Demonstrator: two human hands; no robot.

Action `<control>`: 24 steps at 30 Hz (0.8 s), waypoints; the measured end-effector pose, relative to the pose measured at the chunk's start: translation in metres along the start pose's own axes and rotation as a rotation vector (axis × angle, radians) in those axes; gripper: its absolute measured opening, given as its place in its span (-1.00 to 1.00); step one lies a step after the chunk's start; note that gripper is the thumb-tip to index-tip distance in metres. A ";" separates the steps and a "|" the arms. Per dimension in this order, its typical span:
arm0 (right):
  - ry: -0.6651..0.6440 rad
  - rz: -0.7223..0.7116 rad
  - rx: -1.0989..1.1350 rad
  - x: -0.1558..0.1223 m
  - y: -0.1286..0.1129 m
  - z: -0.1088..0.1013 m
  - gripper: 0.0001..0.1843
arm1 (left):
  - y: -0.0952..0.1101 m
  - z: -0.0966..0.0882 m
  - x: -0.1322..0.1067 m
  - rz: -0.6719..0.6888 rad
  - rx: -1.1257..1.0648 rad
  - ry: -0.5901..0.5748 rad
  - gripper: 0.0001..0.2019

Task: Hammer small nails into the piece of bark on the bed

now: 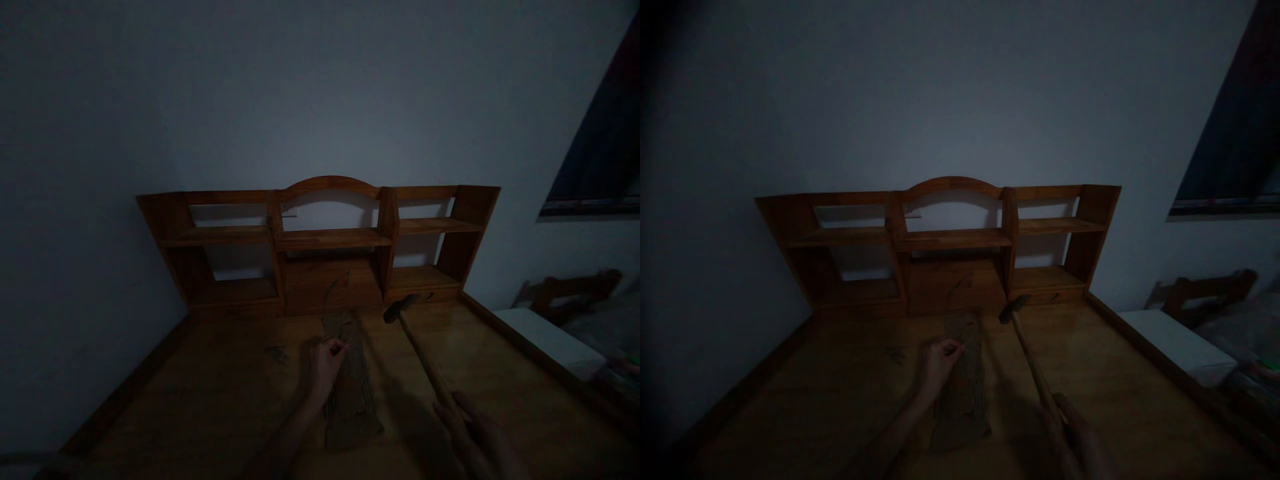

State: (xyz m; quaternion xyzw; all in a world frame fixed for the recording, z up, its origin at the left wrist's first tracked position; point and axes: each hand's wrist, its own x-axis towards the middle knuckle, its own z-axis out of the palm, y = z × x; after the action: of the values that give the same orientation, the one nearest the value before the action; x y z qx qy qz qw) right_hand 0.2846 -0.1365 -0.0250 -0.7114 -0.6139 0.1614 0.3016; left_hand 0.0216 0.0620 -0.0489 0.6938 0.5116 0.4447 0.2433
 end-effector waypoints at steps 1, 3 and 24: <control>-0.081 -0.045 -0.004 0.003 -0.011 -0.007 -0.42 | 0.000 0.000 0.000 -0.005 -0.001 0.003 -0.82; -0.130 -0.053 -0.052 0.009 -0.033 -0.016 -0.39 | 0.000 0.000 0.000 -0.006 -0.013 0.001 -0.82; -0.210 -0.170 -0.154 0.010 -0.084 0.001 -0.49 | -0.005 0.003 -0.001 0.020 -0.042 -0.021 -0.86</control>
State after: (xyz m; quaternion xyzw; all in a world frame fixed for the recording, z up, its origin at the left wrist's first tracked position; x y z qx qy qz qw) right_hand 0.2206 -0.1207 0.0281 -0.6571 -0.7107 0.1612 0.1930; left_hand 0.0220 0.0635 -0.0546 0.6983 0.4925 0.4506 0.2584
